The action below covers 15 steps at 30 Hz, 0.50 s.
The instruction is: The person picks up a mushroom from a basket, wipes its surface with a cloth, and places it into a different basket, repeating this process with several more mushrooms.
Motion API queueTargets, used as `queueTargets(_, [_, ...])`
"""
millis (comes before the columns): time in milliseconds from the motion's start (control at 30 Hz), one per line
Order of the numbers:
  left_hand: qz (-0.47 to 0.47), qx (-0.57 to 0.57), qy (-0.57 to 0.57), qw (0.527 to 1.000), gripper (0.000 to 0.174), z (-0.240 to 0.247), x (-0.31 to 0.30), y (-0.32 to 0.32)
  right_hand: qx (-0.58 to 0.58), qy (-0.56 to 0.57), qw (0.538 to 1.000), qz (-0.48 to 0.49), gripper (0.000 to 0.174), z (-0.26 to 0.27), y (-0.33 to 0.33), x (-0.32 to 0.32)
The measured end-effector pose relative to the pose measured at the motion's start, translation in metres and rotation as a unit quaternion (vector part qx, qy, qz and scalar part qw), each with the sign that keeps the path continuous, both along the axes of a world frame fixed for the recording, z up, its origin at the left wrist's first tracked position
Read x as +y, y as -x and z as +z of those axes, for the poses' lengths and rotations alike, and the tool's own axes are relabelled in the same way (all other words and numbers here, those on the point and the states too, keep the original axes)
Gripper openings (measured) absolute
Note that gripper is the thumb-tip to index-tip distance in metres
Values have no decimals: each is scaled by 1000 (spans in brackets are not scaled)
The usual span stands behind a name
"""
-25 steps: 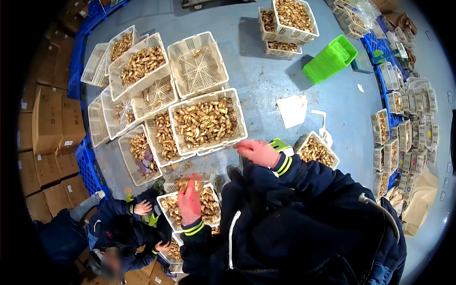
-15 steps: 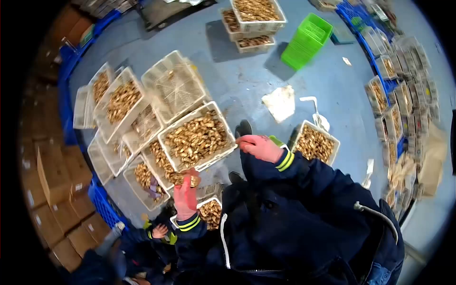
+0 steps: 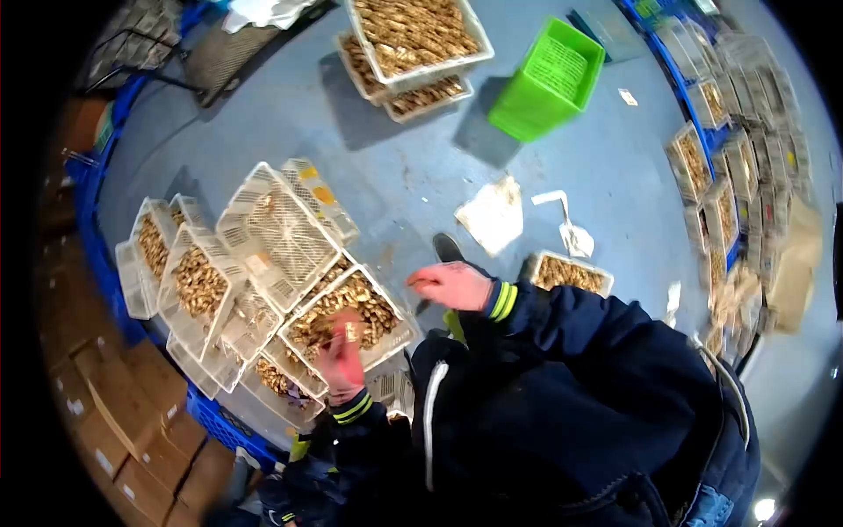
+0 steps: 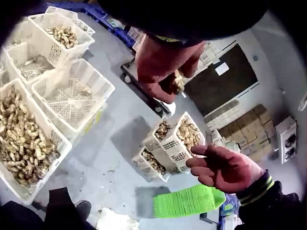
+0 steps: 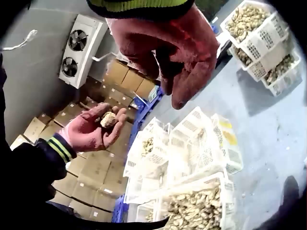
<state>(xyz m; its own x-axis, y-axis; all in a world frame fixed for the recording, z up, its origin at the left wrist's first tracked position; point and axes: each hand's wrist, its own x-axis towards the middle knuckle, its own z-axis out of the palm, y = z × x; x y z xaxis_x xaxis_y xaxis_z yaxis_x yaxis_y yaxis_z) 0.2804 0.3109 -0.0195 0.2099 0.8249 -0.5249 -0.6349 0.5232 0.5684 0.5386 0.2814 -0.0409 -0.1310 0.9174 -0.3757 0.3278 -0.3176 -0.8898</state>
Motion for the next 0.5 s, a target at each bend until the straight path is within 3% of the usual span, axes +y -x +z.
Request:
queueTargets(33, [-10,30,20,999,21,26,20,-31,-16,-6,1000,-2,29,-3,-18,16])
queueTargets(67, [-113,276,-79,951,20,4,20,-26,6,58,998,-21,29,0,-36,28])
queueTargets(100, [-90,243,-7,966,25,-2,26,-25,-24,-16,999,-23,30,7,-52,40])
queueTargets(133, [-71,205,65,974,30,-7,33,-26,-9,44,998,-37,30,18,-63,52])
queueTargets(200, [-19,-57,29,998,30,-14,57,-38,-8,116,992,-50,30,27,-81,79])
queueTargets(233, [-79,101,21,992,30,-14,70,-43,2,93,994,-53,30,10,-89,85])
queueTargets(267, [-61,107,23,992,30,-14,78,-49,10,70,996,-60,30,-4,-94,89])
queueTargets(300, [-80,142,43,986,30,-13,90,-55,23,120,990,-74,31,-1,-96,94])
queueTargets(333, [-103,181,65,976,31,-14,102,-60,52,73,991,-97,31,-25,-96,91])
queueTargets(367, [-47,63,35,996,26,-18,109,-69,49,123,987,-92,30,-30,-102,90])
queueTargets(400, [-31,17,89,995,23,-27,118,-75,46,170,980,-97,30,-32,-108,88])
queueTargets(467, [-89,71,79,990,24,-43,140,-103,81,167,966,-178,30,-49,-127,78])
queueTargets(500, [-118,138,65,981,26,-31,142,-121,24,143,967,-209,29,-63,-138,64])
